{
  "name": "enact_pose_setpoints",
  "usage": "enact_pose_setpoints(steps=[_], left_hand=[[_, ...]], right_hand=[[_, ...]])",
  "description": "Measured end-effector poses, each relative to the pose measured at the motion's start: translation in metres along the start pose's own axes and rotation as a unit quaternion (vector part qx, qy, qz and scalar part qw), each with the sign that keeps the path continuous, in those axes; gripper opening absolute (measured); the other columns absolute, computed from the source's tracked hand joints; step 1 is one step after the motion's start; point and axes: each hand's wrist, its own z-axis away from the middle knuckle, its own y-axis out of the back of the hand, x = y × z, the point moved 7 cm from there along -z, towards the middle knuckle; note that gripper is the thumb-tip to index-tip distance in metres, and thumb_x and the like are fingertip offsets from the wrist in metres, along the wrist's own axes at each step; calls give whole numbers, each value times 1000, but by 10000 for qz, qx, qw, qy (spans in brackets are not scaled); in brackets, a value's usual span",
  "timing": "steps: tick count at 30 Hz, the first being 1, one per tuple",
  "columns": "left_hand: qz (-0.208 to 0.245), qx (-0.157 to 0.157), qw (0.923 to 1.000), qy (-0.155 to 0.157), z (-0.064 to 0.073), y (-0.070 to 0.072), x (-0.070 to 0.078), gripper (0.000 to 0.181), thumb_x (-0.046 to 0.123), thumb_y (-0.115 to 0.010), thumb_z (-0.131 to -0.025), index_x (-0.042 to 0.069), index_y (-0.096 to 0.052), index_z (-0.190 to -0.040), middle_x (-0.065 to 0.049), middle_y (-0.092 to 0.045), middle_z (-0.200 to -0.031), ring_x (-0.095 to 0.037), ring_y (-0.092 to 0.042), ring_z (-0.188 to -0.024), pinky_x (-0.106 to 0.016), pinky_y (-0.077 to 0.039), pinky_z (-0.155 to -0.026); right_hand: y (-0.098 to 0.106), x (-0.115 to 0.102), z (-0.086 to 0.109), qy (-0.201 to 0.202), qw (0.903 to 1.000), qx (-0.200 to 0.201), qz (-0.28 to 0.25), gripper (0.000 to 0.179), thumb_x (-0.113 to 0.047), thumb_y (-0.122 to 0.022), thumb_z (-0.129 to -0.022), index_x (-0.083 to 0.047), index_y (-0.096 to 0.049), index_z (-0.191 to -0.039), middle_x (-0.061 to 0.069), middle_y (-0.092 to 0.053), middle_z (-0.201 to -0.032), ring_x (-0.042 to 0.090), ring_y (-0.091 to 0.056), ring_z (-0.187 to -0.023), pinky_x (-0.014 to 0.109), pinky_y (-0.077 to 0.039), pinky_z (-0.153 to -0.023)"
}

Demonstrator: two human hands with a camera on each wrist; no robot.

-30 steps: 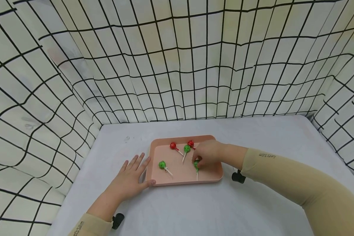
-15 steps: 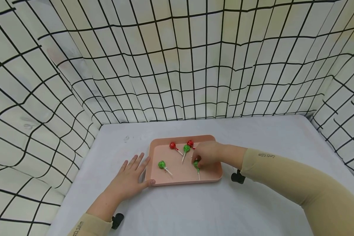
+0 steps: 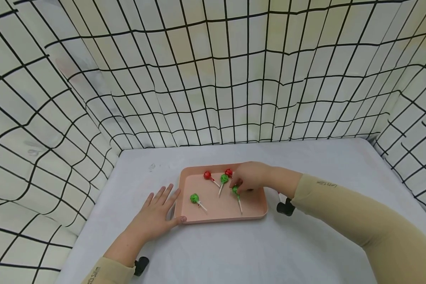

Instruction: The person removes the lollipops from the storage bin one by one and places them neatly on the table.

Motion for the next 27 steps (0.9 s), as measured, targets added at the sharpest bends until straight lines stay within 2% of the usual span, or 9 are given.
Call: enact_pose_setpoints(steps=[6,12,18,24,27], left_hand=[[58,20,10000,17,1,-1,0,93,72,-55,-87,18,-27,-158,-10,-16,-165,-35,-13,-151,-60,-10,-119],[42,31,10000,15,1,0,1,93,72,-54,-87,19,-27,-158,-10,-16,-165,-35,-14,-151,-60,-10,-119],[123,47,9999,16,1,2,2,93,72,-54,-87,19,-27,-158,-11,-18,-165,-36,-15,-150,-61,-10,-119],[100,21,9999,19,1,0,2,94,74,-52,-87,20,-26,-159,-10,-17,-165,-35,-14,-150,-61,-10,-119],[113,20,9999,19,0,-2,0,94,74,-53,-86,19,-26,-159,-10,-17,-165,-35,-14,-150,-61,-10,-119]], right_hand=[[11,3,6,-32,9998,104,-158,26,-29,-77,-88,-25,-77,-114,-15,-70,-102,11,-58,-99,34,-49,-94],[23,12,15,-311,9986,180,-376,28,-27,-75,-89,-25,-76,-117,-16,-70,-98,9,-60,-96,31,-51,-89],[35,26,32,-417,9956,430,-720,29,-26,-76,-89,-22,-76,-118,-12,-71,-104,12,-60,-96,34,-52,-88],[39,51,53,-462,9938,705,-731,28,-27,-77,-88,-22,-76,-116,-11,-70,-101,13,-57,-83,29,-52,-71],[39,66,65,-572,9924,799,-744,30,-26,-77,-88,-22,-76,-118,-11,-70,-100,13,-57,-81,28,-52,-69]])
